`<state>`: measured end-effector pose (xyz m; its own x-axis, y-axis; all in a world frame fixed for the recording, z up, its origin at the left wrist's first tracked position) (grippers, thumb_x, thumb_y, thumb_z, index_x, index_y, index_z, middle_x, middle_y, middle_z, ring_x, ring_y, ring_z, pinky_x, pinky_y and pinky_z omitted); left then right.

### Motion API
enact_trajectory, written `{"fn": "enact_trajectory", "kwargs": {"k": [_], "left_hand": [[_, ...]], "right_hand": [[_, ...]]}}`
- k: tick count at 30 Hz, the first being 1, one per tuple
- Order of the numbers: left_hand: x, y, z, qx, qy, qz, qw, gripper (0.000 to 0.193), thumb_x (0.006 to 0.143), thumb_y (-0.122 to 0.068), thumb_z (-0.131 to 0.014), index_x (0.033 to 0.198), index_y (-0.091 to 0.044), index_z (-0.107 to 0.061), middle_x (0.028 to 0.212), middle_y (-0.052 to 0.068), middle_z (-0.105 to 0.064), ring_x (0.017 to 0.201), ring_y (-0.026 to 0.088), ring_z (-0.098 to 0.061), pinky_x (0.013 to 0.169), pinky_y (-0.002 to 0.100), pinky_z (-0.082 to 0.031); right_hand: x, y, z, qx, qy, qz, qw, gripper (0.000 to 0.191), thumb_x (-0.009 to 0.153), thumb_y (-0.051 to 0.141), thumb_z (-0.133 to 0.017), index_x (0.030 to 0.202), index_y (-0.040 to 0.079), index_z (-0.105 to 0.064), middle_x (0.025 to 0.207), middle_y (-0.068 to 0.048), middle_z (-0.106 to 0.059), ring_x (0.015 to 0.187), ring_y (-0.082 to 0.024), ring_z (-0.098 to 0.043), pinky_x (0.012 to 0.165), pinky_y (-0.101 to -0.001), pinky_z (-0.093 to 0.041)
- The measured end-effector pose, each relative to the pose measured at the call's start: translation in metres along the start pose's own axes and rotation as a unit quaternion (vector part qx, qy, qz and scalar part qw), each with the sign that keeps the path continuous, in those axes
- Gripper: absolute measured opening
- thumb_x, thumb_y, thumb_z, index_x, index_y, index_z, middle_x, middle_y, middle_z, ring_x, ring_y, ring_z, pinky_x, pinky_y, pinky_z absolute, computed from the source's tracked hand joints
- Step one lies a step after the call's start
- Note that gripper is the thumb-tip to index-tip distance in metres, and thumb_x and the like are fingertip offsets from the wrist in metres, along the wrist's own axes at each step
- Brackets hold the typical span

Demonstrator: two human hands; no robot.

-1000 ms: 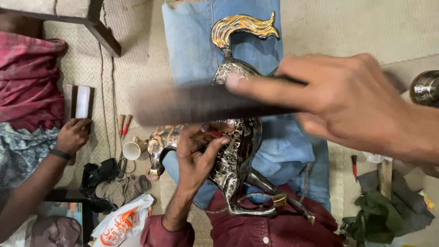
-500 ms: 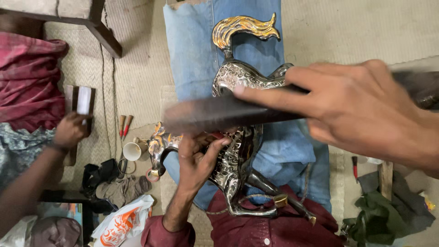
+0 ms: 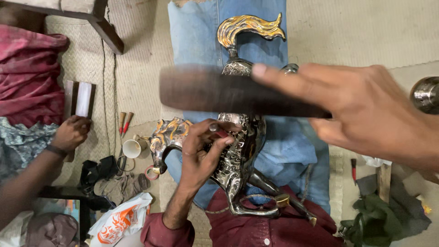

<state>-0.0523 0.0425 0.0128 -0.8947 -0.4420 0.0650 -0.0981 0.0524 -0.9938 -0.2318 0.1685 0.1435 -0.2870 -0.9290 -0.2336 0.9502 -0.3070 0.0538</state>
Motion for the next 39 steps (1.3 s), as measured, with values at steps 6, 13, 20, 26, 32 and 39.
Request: {"fn": "enact_trajectory", "kwargs": {"k": [6,13,20,26,32,39], "left_hand": [[0.002,-0.003,-0.003,-0.004,0.008,0.001,1.000,0.030,0.102,-0.002,-0.070,0.128,-0.001,-0.056,0.118,0.014,-0.074,0.110,0.020,-0.075,0.094,0.032,-0.064],[0.004,-0.004,-0.005,0.026,0.012,0.007,1.000,0.027,0.101,0.000,-0.070,0.125,0.000,-0.060,0.113,0.016,-0.076,0.106,0.021,-0.075,0.090,0.033,-0.063],[0.002,0.009,-0.005,0.058,0.017,0.027,0.998,0.023,0.099,0.000,-0.073,0.121,0.002,-0.066,0.107,0.014,-0.078,0.099,0.019,-0.076,0.087,0.032,-0.063],[0.003,0.013,-0.005,0.074,0.024,0.030,0.996,0.024,0.102,0.006,-0.073,0.123,-0.001,-0.065,0.108,0.017,-0.078,0.098,0.023,-0.075,0.085,0.035,-0.062],[0.014,0.005,-0.007,-0.105,0.001,0.006,0.994,0.038,0.101,0.005,-0.065,0.131,-0.006,-0.045,0.122,0.017,-0.071,0.113,0.020,-0.072,0.092,0.035,-0.064],[0.014,0.003,-0.007,-0.131,-0.001,0.029,0.991,0.035,0.103,0.004,-0.064,0.132,-0.005,-0.047,0.121,0.019,-0.072,0.112,0.020,-0.071,0.094,0.035,-0.062]], "right_hand": [[-0.002,-0.004,0.003,0.075,-0.010,-0.036,0.996,0.099,0.071,0.013,-0.074,0.159,0.038,-0.037,0.079,0.004,-0.059,0.058,-0.014,-0.060,0.049,-0.0300,-0.047],[-0.003,0.003,0.004,-0.033,-0.010,0.003,0.999,0.094,0.073,0.017,-0.076,0.157,0.041,-0.038,0.079,0.006,-0.060,0.064,-0.012,-0.062,0.046,-0.0282,-0.049],[-0.008,0.007,0.012,-0.104,-0.053,0.032,0.993,0.099,0.065,0.013,-0.075,0.153,0.044,-0.043,0.074,0.006,-0.057,0.066,-0.012,-0.062,0.047,-0.0287,-0.048],[-0.007,0.006,0.005,-0.114,-0.032,0.023,0.993,0.099,0.067,0.011,-0.076,0.153,0.045,-0.043,0.078,0.007,-0.059,0.067,-0.012,-0.062,0.042,-0.0278,-0.045],[-0.011,0.004,0.030,-0.070,-0.121,0.052,0.989,0.092,0.066,0.007,-0.076,0.153,0.029,-0.051,0.080,-0.001,-0.061,0.067,-0.019,-0.062,0.050,-0.0341,-0.049],[-0.007,-0.004,0.059,0.091,-0.165,0.039,0.981,0.091,0.070,-0.006,-0.078,0.154,0.008,-0.048,0.079,-0.012,-0.059,0.065,-0.025,-0.059,0.059,-0.0389,-0.050]]}}
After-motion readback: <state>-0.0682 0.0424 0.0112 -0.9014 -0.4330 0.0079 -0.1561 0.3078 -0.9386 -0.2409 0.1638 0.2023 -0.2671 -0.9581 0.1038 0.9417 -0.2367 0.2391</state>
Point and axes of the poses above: each hand's wrist, its own x-axis towards the middle knuckle, its own z-axis out of the back of the hand, y = z × x, the point moved 9 cm from there along x, towards the middle knuckle
